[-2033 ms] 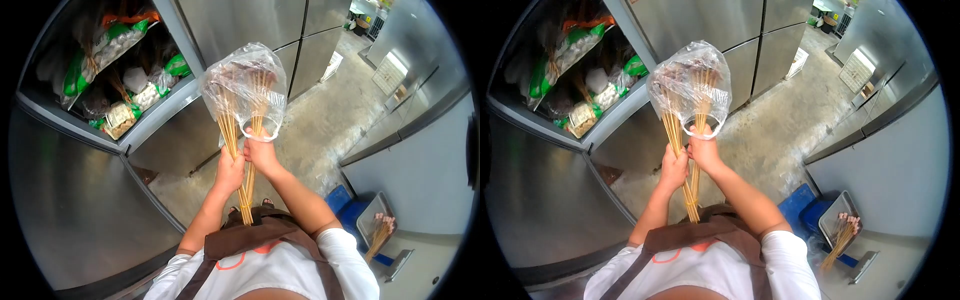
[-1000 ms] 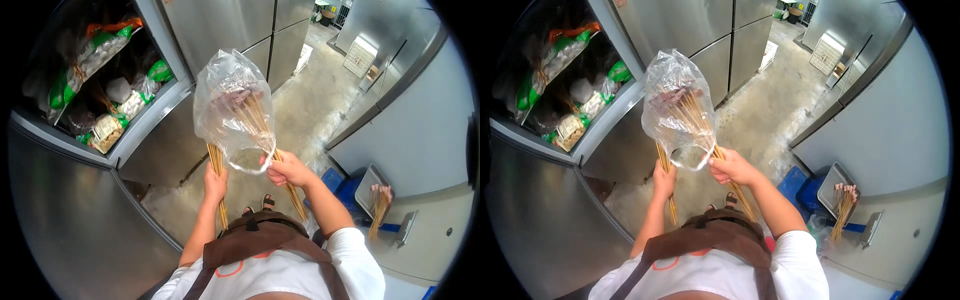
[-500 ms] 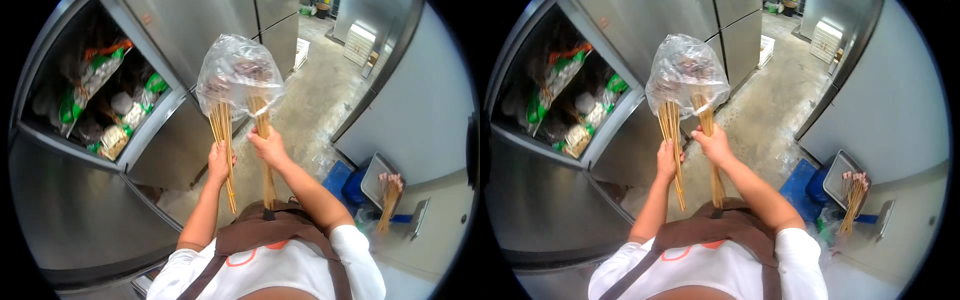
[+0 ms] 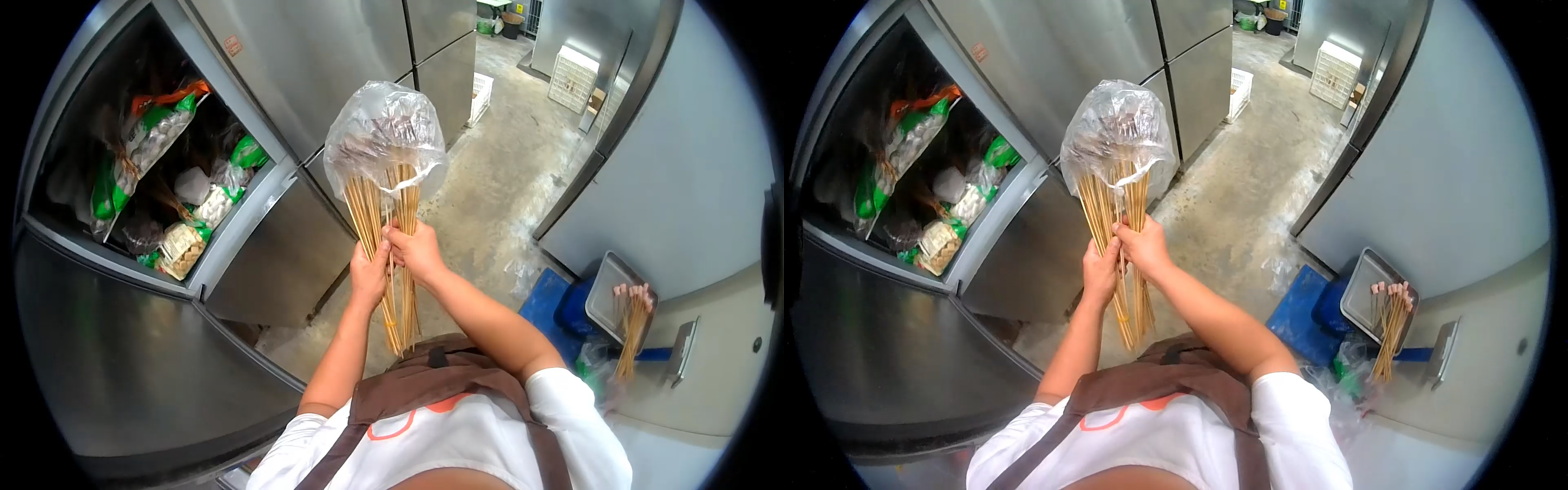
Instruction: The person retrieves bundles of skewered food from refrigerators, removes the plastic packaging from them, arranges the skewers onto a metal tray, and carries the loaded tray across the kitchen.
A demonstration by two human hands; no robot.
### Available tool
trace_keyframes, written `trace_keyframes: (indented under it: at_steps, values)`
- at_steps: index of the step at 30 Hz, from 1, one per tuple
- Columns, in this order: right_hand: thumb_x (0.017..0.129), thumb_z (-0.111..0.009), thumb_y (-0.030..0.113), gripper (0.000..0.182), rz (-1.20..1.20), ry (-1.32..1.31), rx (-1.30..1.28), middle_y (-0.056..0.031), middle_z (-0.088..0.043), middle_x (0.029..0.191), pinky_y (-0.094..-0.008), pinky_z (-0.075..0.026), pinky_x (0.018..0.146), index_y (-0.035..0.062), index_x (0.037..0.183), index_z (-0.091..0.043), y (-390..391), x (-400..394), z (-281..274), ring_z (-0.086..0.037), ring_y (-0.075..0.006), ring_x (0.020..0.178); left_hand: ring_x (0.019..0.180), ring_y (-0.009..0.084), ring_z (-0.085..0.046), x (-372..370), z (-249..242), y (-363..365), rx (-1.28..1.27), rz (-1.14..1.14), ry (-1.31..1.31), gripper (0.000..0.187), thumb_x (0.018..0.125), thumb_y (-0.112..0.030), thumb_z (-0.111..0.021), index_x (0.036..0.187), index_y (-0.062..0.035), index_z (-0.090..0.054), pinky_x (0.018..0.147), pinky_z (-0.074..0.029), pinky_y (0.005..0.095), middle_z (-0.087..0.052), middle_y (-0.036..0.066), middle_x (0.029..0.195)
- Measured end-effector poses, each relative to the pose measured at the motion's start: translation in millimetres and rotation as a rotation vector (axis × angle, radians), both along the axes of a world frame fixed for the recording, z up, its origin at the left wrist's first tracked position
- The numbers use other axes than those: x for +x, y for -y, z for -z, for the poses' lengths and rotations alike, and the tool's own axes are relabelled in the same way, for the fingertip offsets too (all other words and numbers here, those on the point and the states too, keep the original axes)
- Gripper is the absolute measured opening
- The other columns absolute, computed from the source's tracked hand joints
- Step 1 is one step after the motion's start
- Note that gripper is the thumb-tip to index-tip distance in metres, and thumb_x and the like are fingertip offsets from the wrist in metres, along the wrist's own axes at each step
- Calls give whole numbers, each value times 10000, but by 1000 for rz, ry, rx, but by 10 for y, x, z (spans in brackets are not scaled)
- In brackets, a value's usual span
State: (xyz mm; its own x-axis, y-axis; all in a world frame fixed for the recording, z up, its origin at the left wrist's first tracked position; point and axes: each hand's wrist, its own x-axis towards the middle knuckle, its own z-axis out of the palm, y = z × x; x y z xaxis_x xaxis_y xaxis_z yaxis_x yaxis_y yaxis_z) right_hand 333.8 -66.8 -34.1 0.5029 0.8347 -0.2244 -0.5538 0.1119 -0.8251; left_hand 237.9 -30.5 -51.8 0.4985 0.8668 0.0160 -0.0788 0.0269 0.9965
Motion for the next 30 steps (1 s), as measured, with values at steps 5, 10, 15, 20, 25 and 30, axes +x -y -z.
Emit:
trace_keyframes:
  at_steps: [5, 10, 15, 20, 25, 30]
  values:
    - [835, -592, 69, 95, -59, 213, -65, -8, -501, 595, -230, -335, 395, 24, 849, -509, 39, 15, -107, -418, -63, 436, 493, 79, -455, -114, 219, -142, -185, 50, 83, 247, 939, -221, -477, 1120, -54, -453, 419, -374, 223, -490, -3, 673]
    - [847, -576, 80, 86, -269, 283, -32, -34, -560, 649, -228, -372, 433, 15, 834, -521, 26, -144, -243, -469, -73, 486, 548, 94, -500, -84, 164, -37, -94, -12, 7, 190, 951, -205, -410, 1098, -102, -470, 466, -413, 230, -513, 32, 696]
    - [859, -566, 99, 105, -322, 322, 139, -56, -576, 672, -246, -456, 515, 6, 854, -518, 46, -193, -305, -551, -113, 587, 772, 109, -535, -106, 652, -341, 242, -77, 133, 121, 909, -132, -462, 954, -41, -528, 666, -451, 252, -552, 26, 858]
    - [870, -546, 154, 162, -270, 320, 61, -90, -608, 708, -293, -500, 513, -8, 880, -543, -311, 37, -515, -601, -161, 588, 504, 63, -468, -212, 131, -636, -37, -206, -65, 189, 932, -251, -489, 957, -71, -540, 400, -348, 196, -557, 10, 722]
    - [795, -601, 68, 129, -105, 664, 232, -98, -560, 668, -329, -447, 551, -10, 842, -509, -250, -230, -849, -550, -178, 583, 1082, 158, -458, -157, 111, -528, 242, 26, 11, 349, 967, -273, -320, 1239, -64, -382, 878, -408, 298, -469, 59, 1169]
    - [782, -592, 61, 122, 9, 658, 337, -112, -547, 615, -352, -438, 559, -10, 785, -493, -301, -217, -884, -551, -218, 563, 929, 174, -544, -243, 232, -537, 609, -35, -263, 295, 924, -133, -461, 1194, -38, -388, 777, -439, 280, -537, 91, 1039]
